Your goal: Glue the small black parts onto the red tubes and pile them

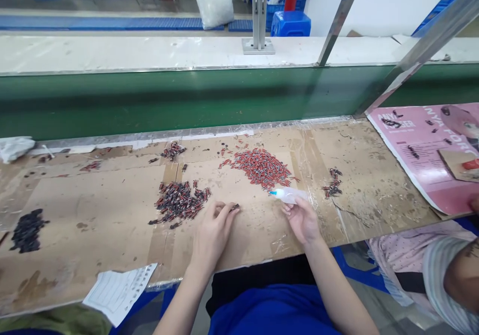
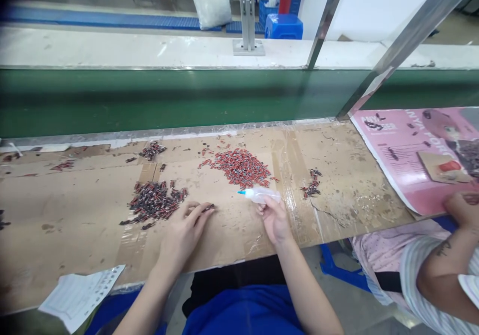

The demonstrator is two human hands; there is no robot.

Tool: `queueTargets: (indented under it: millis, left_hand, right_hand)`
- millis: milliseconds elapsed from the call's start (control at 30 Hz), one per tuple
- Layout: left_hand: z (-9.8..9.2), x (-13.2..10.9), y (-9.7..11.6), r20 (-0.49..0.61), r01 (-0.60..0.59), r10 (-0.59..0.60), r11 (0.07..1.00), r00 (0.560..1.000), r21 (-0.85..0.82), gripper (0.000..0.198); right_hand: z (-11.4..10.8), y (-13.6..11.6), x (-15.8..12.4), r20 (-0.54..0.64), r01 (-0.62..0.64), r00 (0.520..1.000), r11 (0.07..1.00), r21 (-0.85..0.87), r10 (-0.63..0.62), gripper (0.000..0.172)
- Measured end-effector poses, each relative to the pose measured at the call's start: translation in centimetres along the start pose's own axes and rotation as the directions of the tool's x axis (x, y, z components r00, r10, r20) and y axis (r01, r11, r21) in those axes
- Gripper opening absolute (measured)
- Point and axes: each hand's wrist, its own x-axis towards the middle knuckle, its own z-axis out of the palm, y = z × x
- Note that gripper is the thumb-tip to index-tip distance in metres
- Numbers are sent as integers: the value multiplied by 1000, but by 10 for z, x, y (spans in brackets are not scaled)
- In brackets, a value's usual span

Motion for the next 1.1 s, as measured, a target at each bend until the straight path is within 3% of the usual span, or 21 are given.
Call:
queueTargets:
  millis: [167, 433, 633, 833, 933, 1100]
  left_hand:
    - [3, 2, -4, -61, 9, -13, 998, 998, -58, 22]
    - [11, -5, -10, 13, 74, -73, 991, 997, -109, 29]
    - [7, 6, 5, -4, 57, -58, 995, 998, -88, 26]
    - [11, 26, 24, 194, 84, -88, 996, 977, 26, 15]
    - [12, 29, 26, 269, 115, -102, 993, 958, -32, 17]
    - [12, 20, 24, 328, 267, -195, 945, 924, -188, 14]
  right_hand:
    - [2, 1, -1, -8, -15, 1000, 999, 35, 15, 27]
    - [13, 5, -4, -100, -41, 994, 999, -23, 38, 34]
    - [16, 6, -3, -167, -51, 984, 999, 17, 54, 29]
    - [11, 3, -2, -211, -12, 977, 999, 48, 22, 26]
    - [6, 2, -2, -203, 10, 979, 1000, -4, -11, 26]
    - [2, 8, -3, -187, 82, 976, 983, -161, -112, 28]
